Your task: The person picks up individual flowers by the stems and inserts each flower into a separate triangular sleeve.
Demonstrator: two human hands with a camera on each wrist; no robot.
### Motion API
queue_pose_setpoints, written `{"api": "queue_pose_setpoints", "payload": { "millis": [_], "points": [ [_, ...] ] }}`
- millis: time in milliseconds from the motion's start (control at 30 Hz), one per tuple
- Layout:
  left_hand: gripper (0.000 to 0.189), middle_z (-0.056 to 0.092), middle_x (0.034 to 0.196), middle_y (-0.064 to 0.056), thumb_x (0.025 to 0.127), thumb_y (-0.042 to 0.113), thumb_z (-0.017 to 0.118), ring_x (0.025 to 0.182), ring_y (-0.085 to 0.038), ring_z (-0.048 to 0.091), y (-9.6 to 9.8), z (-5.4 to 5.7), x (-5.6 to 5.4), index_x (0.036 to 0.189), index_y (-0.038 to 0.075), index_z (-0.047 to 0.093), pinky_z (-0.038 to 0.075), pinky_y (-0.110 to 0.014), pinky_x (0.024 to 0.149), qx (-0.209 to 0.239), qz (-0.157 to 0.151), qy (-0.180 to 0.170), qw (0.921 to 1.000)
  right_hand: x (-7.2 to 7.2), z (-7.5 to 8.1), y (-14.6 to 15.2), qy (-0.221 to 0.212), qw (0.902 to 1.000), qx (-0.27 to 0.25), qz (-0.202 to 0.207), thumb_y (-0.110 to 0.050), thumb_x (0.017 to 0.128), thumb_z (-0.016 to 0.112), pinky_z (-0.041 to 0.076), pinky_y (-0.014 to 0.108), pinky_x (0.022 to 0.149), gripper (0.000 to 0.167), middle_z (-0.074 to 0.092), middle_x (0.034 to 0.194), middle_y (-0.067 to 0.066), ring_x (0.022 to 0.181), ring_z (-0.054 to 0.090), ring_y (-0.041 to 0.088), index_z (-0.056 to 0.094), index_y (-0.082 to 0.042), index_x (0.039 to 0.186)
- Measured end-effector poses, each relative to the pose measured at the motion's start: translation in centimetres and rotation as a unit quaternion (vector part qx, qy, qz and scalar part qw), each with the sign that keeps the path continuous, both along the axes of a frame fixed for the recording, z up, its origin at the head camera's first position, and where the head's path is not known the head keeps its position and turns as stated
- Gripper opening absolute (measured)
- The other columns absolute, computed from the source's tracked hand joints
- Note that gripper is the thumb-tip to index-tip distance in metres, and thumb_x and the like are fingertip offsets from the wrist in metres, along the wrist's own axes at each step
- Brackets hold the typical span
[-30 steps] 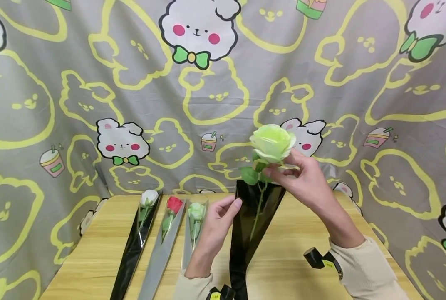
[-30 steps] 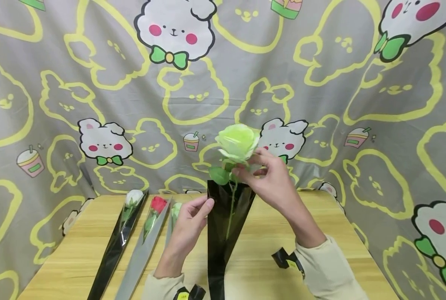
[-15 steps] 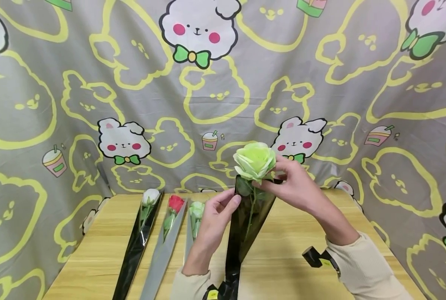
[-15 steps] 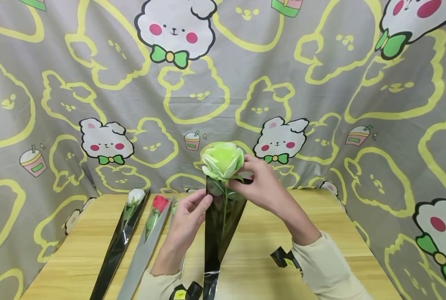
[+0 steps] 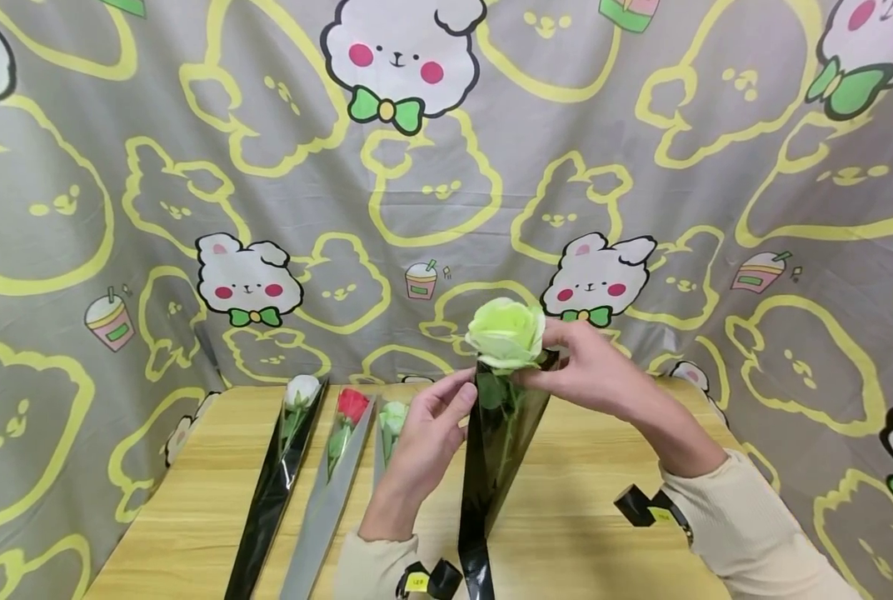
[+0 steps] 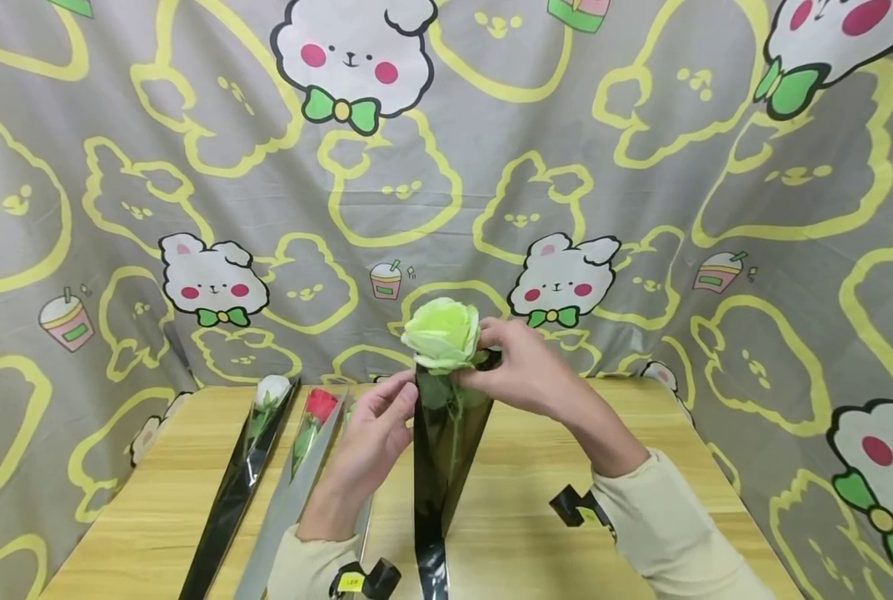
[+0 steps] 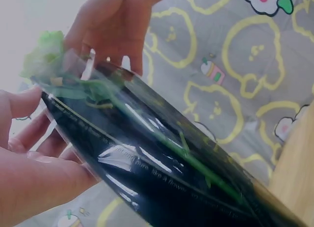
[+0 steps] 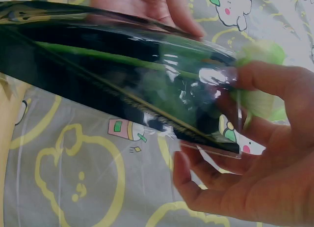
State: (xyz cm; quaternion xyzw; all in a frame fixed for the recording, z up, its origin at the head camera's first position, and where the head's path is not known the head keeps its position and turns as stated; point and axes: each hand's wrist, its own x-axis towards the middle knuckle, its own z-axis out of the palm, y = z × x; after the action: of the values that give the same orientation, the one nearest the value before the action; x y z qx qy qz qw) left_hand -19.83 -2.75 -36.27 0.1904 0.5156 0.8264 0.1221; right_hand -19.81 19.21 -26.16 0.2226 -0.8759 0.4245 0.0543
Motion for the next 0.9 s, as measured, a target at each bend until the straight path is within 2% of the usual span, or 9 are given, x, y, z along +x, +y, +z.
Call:
{"api": "queue_pose_setpoints", "payload": {
  "millis": [133, 300, 400, 533, 600, 667, 733, 800, 900],
  "points": [
    [0.035, 0.058, 0.122, -0.001, 0.107, 0.013, 0.056, 0.103, -0.013, 0.055, 0.1, -0.2, 0.0, 0.141, 0.003, 0.056, 0.048, -0.027, 0.073, 0.026, -0.010, 0.000, 0.9996, -0.1, 0.4, 0.2, -0.010, 0.9991, 0.023, 0.035, -0.011, 0.088, 0.081, 0.051, 0.048, 0.093, 0.032, 0.074, 0.111, 0.004, 0.110, 0.063, 0.022, 0.073, -0.005, 0.118],
    [0.029, 0.061, 0.121, 0.000, 0.105, 0.013, 0.060, 0.106, -0.013, 0.057, 0.3, -0.7, 0.1, 0.134, 0.011, 0.060, 0.050, -0.028, 0.079, 0.054, -0.020, 0.002, 0.9983, 0.1, 0.5, 0.3, 0.004, 0.9976, 0.045, 0.053, -0.010, 0.088, 0.081, 0.053, 0.046, 0.090, 0.033, 0.074, 0.111, 0.003, 0.104, 0.066, 0.020, 0.072, -0.005, 0.120],
    [0.028, 0.064, 0.107, 0.005, 0.106, 0.014, 0.059, 0.099, -0.011, 0.057, 0.5, -0.9, 0.2, 0.133, 0.014, 0.057, 0.049, -0.027, 0.080, 0.062, -0.050, 0.007, 0.9968, 0.5, 0.4, 0.4, 0.020, 0.9973, 0.047, 0.053, -0.010, 0.089, 0.081, 0.054, 0.044, 0.086, 0.036, 0.074, 0.114, 0.004, 0.104, 0.066, 0.021, 0.071, -0.006, 0.123],
    [0.030, 0.063, 0.095, 0.006, 0.108, 0.017, 0.056, 0.086, -0.011, 0.057, 0.6, -1.1, 0.2, 0.137, 0.018, 0.048, 0.047, -0.027, 0.075, 0.072, -0.087, 0.006, 0.9935, 1.2, 0.3, 0.8, 0.015, 0.9991, 0.012, 0.039, -0.011, 0.092, 0.078, 0.057, 0.038, 0.083, 0.032, 0.071, 0.121, 0.007, 0.113, 0.063, 0.024, 0.073, -0.007, 0.123],
    [0.031, 0.063, 0.098, 0.005, 0.108, 0.018, 0.055, 0.082, -0.011, 0.057, 0.6, -1.0, 0.2, 0.138, 0.017, 0.046, 0.047, -0.027, 0.074, 0.080, -0.091, 0.001, 0.9927, 1.5, 0.4, 1.2, 0.007, 0.9994, -0.022, 0.026, -0.011, 0.093, 0.078, 0.058, 0.035, 0.084, 0.025, 0.069, 0.124, 0.007, 0.117, 0.061, 0.023, 0.075, -0.007, 0.117],
    [0.032, 0.060, 0.094, 0.005, 0.108, 0.019, 0.055, 0.079, -0.011, 0.056, 0.4, -1.0, 0.1, 0.138, 0.017, 0.044, 0.046, -0.027, 0.072, 0.086, -0.082, -0.004, 0.9929, 1.8, 0.5, 1.4, 0.007, 0.9983, -0.057, 0.012, -0.011, 0.093, 0.078, 0.057, 0.032, 0.087, 0.018, 0.068, 0.124, 0.006, 0.117, 0.061, 0.020, 0.076, -0.008, 0.110],
    [0.032, 0.056, 0.087, 0.006, 0.108, 0.019, 0.056, 0.077, -0.010, 0.053, 0.2, -1.0, 0.1, 0.137, 0.016, 0.044, 0.045, -0.027, 0.071, 0.089, -0.070, -0.010, 0.9935, 2.1, 0.4, 1.6, 0.024, 0.9959, -0.088, 0.001, -0.011, 0.092, 0.079, 0.057, 0.029, 0.088, 0.014, 0.067, 0.124, 0.004, 0.116, 0.062, 0.017, 0.075, -0.008, 0.105],
    [0.033, 0.051, 0.083, 0.008, 0.107, 0.020, 0.057, 0.075, -0.010, 0.049, 0.0, -1.0, 0.1, 0.137, 0.016, 0.043, 0.042, -0.025, 0.069, 0.089, -0.060, -0.014, 0.9941, 2.4, 0.2, 1.6, 0.060, 0.9931, -0.100, -0.008, -0.008, 0.091, 0.080, 0.055, 0.026, 0.088, 0.013, 0.065, 0.125, 0.002, 0.116, 0.061, 0.016, 0.073, -0.010, 0.101],
    [0.034, 0.046, 0.080, 0.009, 0.107, 0.021, 0.057, 0.073, -0.009, 0.044, -0.3, -0.9, 0.1, 0.138, 0.016, 0.043, 0.039, -0.024, 0.066, 0.089, -0.055, -0.018, 0.9943, 2.8, -0.3, 1.3, 0.134, 0.9874, -0.082, -0.018, -0.006, 0.088, 0.082, 0.053, 0.024, 0.087, 0.016, 0.064, 0.128, -0.001, 0.115, 0.061, 0.016, 0.073, -0.015, 0.097]
  ]
}}
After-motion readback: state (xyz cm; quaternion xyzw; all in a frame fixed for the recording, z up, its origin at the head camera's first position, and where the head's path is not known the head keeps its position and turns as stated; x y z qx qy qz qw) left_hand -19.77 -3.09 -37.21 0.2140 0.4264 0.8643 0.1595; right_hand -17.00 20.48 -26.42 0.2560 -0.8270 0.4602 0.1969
